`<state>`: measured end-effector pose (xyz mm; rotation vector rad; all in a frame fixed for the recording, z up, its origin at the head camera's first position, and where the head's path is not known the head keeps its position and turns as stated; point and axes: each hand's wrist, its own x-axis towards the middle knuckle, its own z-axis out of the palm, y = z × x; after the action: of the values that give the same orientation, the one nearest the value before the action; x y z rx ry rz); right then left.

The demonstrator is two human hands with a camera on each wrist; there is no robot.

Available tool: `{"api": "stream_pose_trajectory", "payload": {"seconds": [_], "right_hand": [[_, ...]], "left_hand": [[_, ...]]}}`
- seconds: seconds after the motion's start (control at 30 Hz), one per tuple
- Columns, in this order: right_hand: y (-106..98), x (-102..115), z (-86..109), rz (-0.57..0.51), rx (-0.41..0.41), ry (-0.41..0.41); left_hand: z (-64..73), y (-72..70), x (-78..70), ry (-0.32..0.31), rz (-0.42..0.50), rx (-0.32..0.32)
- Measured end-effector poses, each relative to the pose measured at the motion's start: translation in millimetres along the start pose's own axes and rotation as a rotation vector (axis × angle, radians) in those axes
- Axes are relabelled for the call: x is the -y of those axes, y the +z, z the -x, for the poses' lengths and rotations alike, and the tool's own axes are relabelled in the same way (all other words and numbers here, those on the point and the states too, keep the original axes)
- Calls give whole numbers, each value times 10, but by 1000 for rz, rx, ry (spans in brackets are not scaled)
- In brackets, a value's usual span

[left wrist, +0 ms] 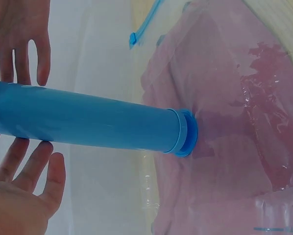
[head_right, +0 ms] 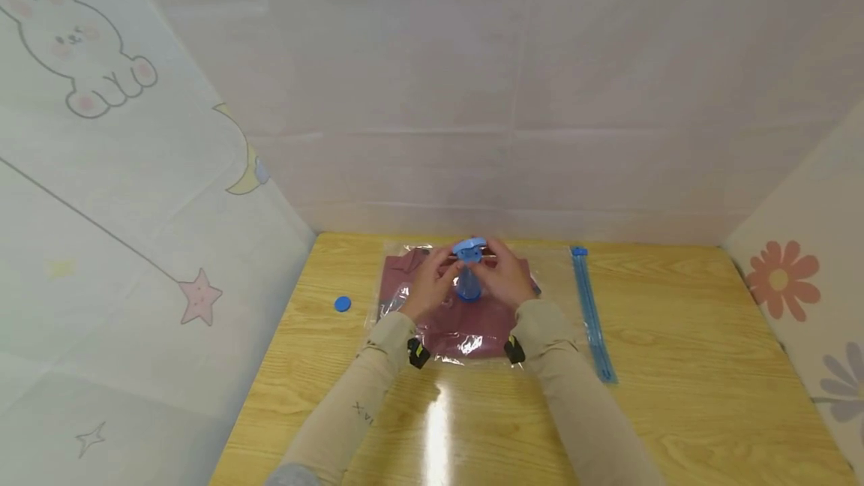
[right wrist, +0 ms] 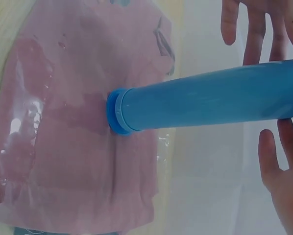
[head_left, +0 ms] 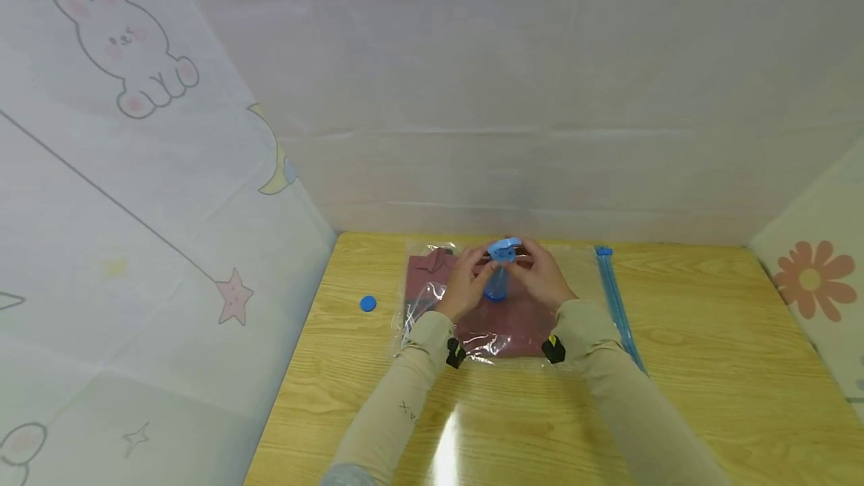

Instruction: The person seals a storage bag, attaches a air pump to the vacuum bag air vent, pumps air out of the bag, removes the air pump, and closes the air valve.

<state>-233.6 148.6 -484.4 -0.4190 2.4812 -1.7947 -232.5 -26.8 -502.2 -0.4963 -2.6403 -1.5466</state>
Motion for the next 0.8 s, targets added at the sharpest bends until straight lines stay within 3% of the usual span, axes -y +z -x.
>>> {"api": "stream_pose_trajectory", "payload": {"seconds": [0.13, 0.3, 0.5, 0.8], "right_hand": [[35, -10, -15, 66, -42, -4], [81, -5, -28, 120, -70, -9], [137, 46, -33, 151, -117, 79], [184, 165, -17, 249, -161, 166]], "left_hand": [[7, 5, -4, -27, -8, 2], [26, 11, -19, -62, 51, 9], [50, 11, -19, -55, 54, -7], [47, 26, 21, -36, 6, 29]]}}
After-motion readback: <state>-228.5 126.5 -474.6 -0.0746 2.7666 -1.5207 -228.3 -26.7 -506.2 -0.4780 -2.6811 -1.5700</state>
